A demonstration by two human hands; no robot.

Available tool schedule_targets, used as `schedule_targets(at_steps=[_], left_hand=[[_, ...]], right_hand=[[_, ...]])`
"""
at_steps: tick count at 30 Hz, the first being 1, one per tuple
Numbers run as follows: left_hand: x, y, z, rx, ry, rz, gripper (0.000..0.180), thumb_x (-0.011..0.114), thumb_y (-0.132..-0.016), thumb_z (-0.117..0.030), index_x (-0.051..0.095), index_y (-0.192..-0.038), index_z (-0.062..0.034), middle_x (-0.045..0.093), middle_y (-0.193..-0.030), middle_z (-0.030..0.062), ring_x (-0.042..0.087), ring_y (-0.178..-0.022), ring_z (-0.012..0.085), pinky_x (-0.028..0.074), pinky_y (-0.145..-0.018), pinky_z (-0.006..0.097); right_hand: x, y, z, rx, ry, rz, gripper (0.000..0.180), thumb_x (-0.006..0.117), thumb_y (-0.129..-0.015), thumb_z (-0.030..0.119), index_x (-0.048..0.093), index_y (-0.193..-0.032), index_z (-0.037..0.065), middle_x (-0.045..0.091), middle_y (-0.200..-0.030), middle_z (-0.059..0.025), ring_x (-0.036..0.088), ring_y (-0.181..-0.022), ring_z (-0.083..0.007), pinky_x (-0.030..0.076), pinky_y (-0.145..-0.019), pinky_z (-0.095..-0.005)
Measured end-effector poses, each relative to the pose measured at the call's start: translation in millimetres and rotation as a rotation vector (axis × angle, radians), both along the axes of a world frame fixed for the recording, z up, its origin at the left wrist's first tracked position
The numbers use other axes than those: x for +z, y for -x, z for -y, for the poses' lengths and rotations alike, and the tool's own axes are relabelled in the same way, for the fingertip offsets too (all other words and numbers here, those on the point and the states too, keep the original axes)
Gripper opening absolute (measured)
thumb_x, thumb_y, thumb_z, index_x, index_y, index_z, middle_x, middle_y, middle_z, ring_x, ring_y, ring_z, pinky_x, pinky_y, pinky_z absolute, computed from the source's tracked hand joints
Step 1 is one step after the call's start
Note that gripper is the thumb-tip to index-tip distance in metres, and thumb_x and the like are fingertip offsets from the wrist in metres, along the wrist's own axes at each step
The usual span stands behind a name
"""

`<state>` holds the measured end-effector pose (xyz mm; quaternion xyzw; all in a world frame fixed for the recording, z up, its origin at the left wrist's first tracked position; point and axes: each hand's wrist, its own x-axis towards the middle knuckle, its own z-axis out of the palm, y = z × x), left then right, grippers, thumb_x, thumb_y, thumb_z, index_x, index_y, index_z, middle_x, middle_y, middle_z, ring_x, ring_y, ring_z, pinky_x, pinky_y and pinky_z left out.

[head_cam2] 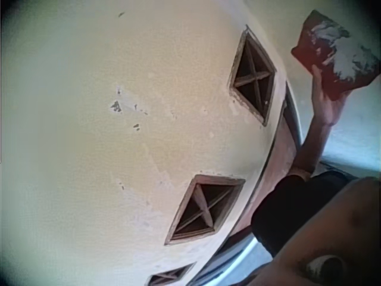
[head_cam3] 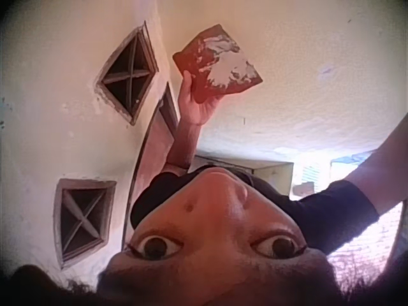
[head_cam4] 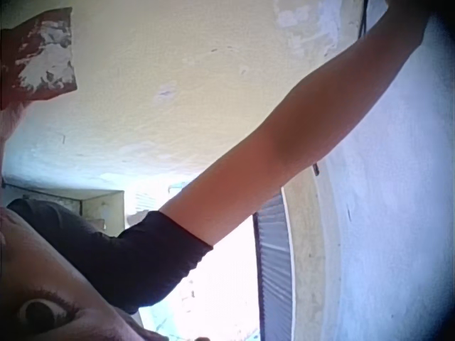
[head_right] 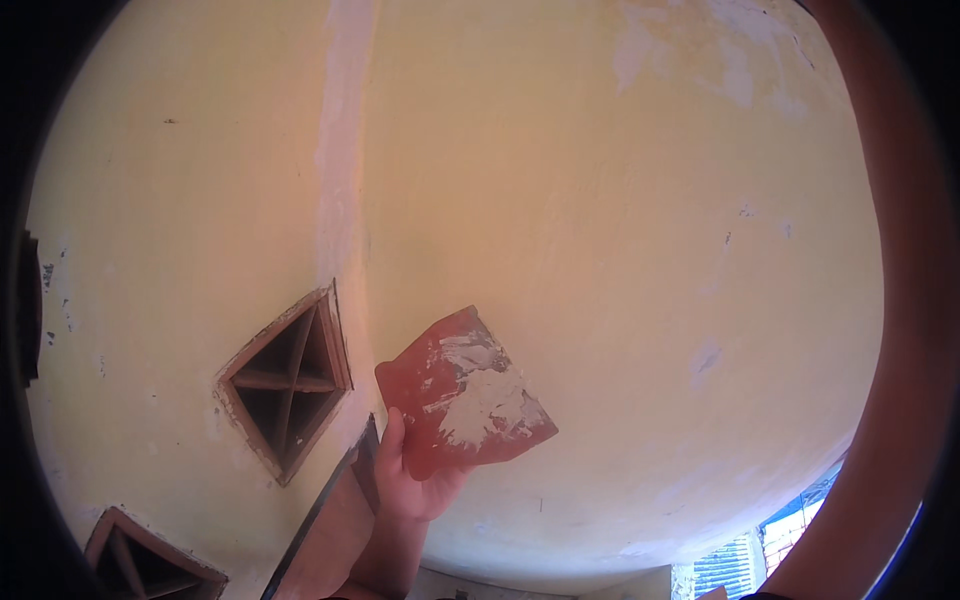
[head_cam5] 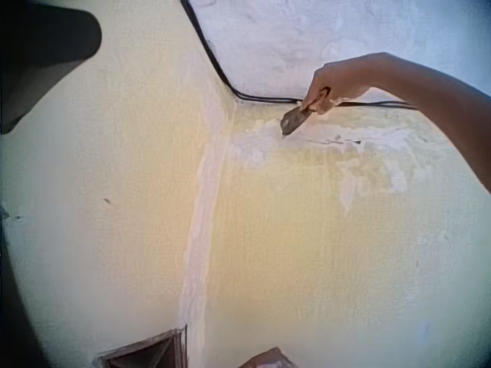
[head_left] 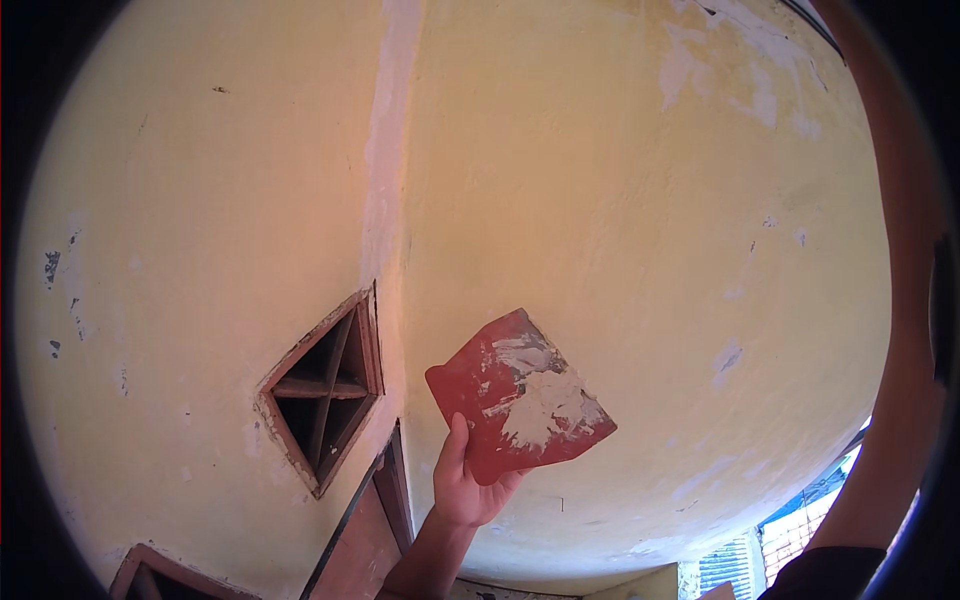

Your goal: The person patches a ceiling corner with putty using a scraper.

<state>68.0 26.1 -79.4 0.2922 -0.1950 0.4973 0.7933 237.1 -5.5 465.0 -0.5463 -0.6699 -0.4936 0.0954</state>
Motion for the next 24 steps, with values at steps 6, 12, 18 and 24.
schedule_targets(at_steps=[6, 12, 18, 24], left_hand=[[-46, -10, -27, -0.206, 0.014, 0.145, 0.065, 0.032, -0.111, -0.049, 0.027, -0.16, -0.0067, 0.041, -0.159, 0.0137, 0.042, -0.146, 0.0311, 0.034, -0.119, 0.055], [-53, -7, -37, -0.246, 0.009, 0.185, 0.064, 0.031, -0.111, -0.049, 0.028, -0.16, -0.0078, 0.042, -0.159, 0.0123, 0.043, -0.145, 0.0296, 0.034, -0.119, 0.055], [-46, 7, -43, -0.21, 0.025, 0.125, 0.063, 0.031, -0.111, -0.049, 0.028, -0.159, -0.0079, 0.043, -0.158, 0.0123, 0.043, -0.145, 0.0297, 0.034, -0.119, 0.055], [-21, 0, -31, -0.134, -0.034, 0.076, 0.064, 0.031, -0.111, -0.049, 0.029, -0.159, -0.0074, 0.043, -0.159, 0.0128, 0.042, -0.146, 0.0306, 0.034, -0.12, 0.056]], right_hand=[[-22, 67, -52, -0.131, 0.177, 0.14, 0.037, 0.064, -0.097, 0.008, 0.069, -0.133, 0.007, 0.066, -0.085, -0.0027, 0.048, -0.072, -0.0162, 0.042, -0.069, -0.0386], [-44, 43, -23, -0.274, 0.027, 0.009, 0.041, 0.066, -0.098, 0.012, 0.066, -0.139, 0.011, 0.062, -0.078, -0.004, 0.046, -0.068, -0.0157, 0.042, -0.066, -0.037], [-35, 15, 5, -0.211, -0.066, 0.09, 0.04, 0.068, -0.097, 0.012, 0.067, -0.138, 0.011, 0.066, -0.081, -0.0028, 0.048, -0.069, -0.015, 0.043, -0.065, -0.0374], [-16, 37, -46, 0.075, 0.019, 0.113, 0.035, 0.068, -0.097, 0.016, 0.071, -0.131, 0.009, 0.075, -0.099, -0.0125, 0.063, -0.084, -0.0208, 0.049, -0.075, -0.0384]])
